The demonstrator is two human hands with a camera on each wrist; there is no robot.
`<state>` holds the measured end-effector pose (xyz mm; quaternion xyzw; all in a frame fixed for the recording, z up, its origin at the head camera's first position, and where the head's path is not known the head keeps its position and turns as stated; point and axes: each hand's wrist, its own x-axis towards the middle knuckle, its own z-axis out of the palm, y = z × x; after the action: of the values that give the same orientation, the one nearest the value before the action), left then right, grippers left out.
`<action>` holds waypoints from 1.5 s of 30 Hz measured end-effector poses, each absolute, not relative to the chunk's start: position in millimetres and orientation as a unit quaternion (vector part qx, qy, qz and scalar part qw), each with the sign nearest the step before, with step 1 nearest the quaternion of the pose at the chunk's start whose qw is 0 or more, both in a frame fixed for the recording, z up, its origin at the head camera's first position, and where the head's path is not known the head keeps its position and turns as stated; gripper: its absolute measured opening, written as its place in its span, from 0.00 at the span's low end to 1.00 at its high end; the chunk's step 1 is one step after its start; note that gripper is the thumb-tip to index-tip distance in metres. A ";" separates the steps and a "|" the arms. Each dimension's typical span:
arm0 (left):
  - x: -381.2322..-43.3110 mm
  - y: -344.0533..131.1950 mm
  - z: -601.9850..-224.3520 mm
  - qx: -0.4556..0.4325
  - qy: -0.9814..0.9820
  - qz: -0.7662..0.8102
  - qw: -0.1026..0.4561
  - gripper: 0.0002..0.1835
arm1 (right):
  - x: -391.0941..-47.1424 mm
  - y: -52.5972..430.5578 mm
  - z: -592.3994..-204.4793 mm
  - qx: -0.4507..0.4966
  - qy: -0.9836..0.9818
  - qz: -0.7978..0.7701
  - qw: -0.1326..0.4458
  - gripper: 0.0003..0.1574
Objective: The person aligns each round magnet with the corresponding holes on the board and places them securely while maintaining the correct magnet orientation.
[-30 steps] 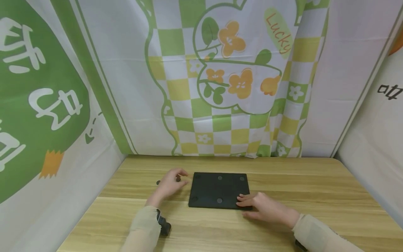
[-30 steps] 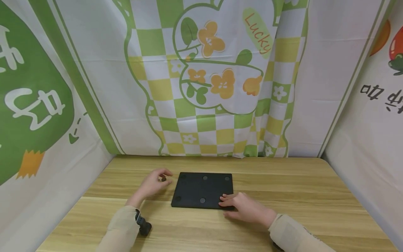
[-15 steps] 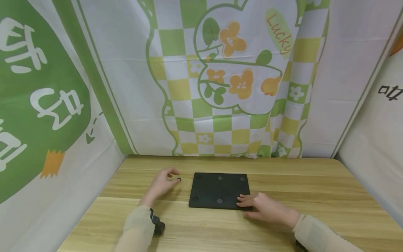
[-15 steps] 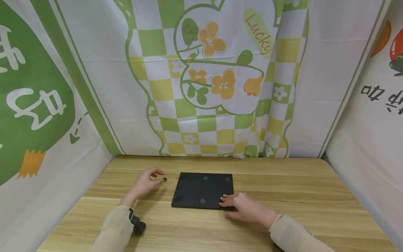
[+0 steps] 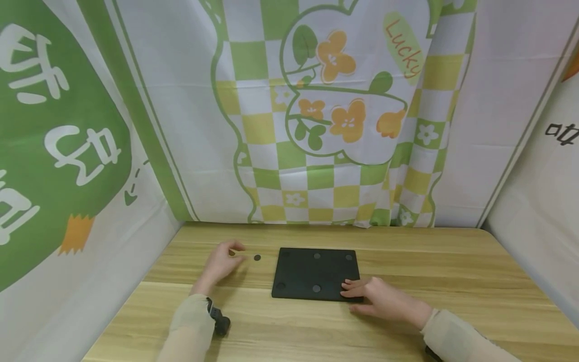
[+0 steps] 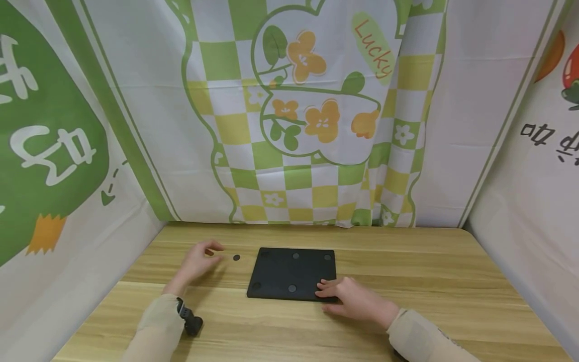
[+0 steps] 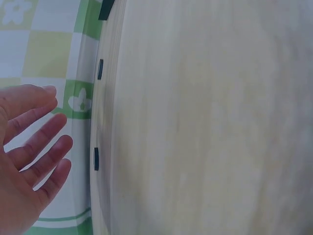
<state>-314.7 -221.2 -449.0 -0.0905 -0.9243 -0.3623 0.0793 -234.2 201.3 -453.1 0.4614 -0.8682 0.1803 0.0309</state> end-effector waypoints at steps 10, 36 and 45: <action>-317.6 -233.4 -452.6 -0.073 -0.922 -0.371 0.076 0.11 | -234.4 201.7 -452.7 0.464 -0.867 0.177 0.035 0.23; -320.6 -254.3 -459.4 -0.036 -0.915 -0.400 0.037 0.12 | -233.0 202.3 -452.6 0.459 -0.869 0.184 0.026 0.23; -322.2 -257.3 -460.4 -0.024 -0.907 -0.420 0.019 0.13 | -233.5 201.9 -452.7 0.460 -0.869 0.183 0.026 0.23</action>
<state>-322.2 -257.3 -460.4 -0.0239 -0.9069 -0.4203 0.0190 -233.5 201.9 -452.7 0.4596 -0.8687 0.1827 0.0261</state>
